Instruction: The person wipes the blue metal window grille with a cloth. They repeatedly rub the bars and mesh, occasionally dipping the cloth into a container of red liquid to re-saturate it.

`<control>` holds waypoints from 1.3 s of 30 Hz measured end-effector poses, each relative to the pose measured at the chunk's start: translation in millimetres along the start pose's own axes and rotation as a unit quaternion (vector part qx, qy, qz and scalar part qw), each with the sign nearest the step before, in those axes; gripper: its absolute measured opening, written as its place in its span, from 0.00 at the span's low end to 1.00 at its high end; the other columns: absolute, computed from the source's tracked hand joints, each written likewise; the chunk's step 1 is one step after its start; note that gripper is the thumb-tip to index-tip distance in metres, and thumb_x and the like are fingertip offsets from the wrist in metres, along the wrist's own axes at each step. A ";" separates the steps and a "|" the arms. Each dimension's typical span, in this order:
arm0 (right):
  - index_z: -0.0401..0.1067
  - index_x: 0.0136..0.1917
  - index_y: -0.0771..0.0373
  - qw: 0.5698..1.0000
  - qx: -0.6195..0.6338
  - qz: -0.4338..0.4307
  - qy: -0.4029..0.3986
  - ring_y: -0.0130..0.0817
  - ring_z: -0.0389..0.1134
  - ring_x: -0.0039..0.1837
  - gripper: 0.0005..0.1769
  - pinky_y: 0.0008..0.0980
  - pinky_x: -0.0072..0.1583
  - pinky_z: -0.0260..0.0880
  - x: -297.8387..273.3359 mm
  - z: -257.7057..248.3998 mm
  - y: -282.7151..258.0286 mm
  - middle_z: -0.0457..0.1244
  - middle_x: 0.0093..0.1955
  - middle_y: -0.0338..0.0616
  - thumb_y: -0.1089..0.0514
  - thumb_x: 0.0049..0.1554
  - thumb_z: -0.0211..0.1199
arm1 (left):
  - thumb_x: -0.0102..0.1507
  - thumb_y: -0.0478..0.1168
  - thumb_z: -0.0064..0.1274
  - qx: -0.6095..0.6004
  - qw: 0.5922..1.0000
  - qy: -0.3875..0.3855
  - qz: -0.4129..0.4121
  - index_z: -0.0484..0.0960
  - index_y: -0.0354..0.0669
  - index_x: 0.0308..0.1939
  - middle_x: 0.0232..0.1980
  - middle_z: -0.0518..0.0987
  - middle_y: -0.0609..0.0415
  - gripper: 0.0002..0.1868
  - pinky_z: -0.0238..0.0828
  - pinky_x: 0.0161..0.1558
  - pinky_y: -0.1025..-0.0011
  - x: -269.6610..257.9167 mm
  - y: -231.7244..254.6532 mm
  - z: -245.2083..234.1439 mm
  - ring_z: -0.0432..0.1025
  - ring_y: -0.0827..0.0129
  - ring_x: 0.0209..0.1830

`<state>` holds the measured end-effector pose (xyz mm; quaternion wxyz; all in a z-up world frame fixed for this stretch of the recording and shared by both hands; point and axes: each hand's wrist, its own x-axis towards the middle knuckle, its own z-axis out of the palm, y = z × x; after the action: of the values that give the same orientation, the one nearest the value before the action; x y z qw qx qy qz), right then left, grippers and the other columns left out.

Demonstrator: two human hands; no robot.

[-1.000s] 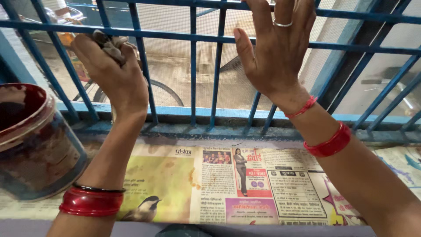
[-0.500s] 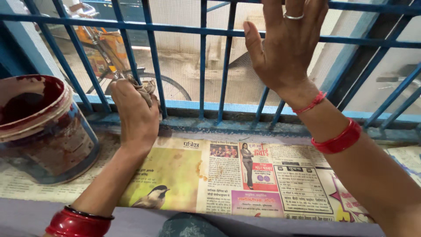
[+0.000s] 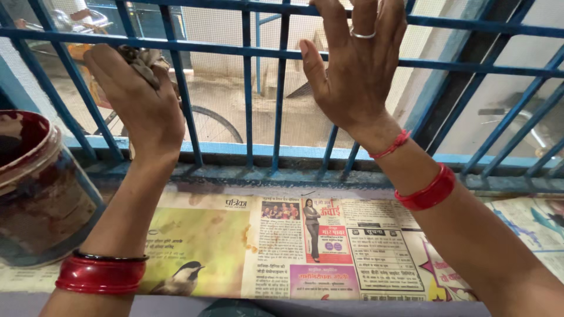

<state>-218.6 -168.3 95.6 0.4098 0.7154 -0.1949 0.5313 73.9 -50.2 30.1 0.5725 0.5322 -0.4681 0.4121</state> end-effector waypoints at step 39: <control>0.68 0.66 0.55 0.999 0.042 0.004 0.023 0.56 0.36 0.83 0.20 0.60 0.75 0.49 22.1 -26.9 -14.4 0.50 0.75 0.47 0.45 0.67 0.65 | 0.66 0.22 0.40 0.004 0.996 -0.094 -0.011 0.64 0.36 0.51 0.50 0.64 0.42 0.12 0.62 0.52 0.52 -35.4 16.2 -55.0 0.63 0.51 0.52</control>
<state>-216.5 -135.1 113.1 0.3814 0.7187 -0.1655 0.5573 55.7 7.0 -0.6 0.5281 0.5760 -0.5123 0.3562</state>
